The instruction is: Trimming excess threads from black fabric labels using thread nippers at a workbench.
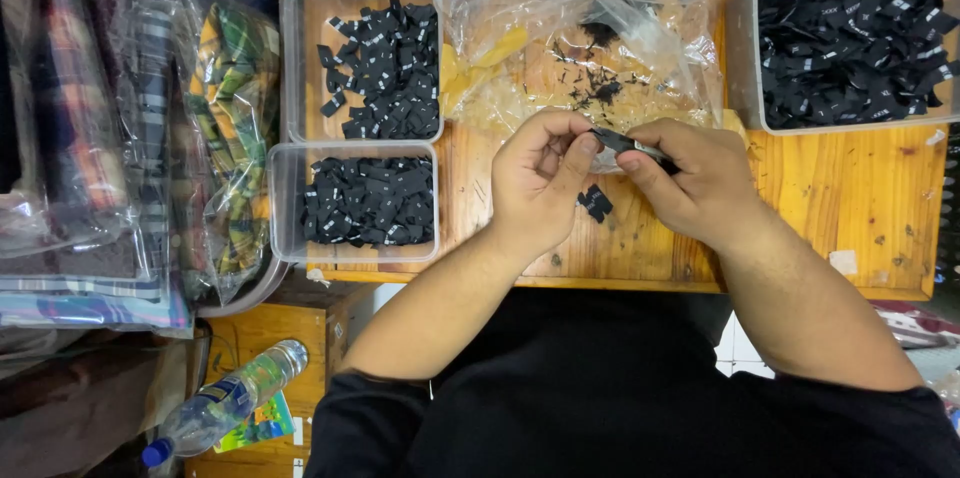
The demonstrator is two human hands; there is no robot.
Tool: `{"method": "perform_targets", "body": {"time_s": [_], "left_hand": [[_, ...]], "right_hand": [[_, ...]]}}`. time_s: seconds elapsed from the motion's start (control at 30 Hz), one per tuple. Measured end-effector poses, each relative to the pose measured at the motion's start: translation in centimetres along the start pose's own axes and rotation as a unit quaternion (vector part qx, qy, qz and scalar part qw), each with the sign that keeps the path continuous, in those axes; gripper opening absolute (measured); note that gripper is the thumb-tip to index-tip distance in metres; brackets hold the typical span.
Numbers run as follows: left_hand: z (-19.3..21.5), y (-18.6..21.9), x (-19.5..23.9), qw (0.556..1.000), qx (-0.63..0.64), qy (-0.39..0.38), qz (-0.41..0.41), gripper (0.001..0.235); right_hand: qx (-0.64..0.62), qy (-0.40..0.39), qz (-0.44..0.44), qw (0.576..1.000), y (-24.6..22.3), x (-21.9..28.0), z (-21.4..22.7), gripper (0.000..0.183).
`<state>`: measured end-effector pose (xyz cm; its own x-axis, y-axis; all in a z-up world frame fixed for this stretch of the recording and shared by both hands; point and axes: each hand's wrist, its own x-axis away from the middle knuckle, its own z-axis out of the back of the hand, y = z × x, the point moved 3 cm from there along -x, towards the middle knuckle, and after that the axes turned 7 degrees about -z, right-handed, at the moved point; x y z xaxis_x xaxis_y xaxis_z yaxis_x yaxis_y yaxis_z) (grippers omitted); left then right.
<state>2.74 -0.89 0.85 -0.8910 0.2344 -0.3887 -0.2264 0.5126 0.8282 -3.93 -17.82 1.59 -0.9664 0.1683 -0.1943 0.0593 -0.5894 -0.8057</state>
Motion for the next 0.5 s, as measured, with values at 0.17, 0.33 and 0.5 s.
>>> {"method": "perform_targets", "body": {"time_s": [0.17, 0.33, 0.5], "left_hand": [[-0.1, 0.0, 0.1, 1.000, 0.001, 0.002, 0.002, 0.008], [0.0, 0.1, 0.1, 1.000, -0.009, 0.002, -0.002, 0.008], [0.1, 0.3, -0.2, 1.000, -0.022, -0.005, -0.007, 0.006]], "right_hand": [[0.004, -0.001, 0.001, 1.000, 0.1, 0.1, 0.1, 0.016], [0.006, -0.004, 0.001, 1.000, -0.6, -0.2, 0.1, 0.016], [0.016, 0.000, -0.012, 1.000, -1.0, -0.2, 0.2, 0.016]]}}
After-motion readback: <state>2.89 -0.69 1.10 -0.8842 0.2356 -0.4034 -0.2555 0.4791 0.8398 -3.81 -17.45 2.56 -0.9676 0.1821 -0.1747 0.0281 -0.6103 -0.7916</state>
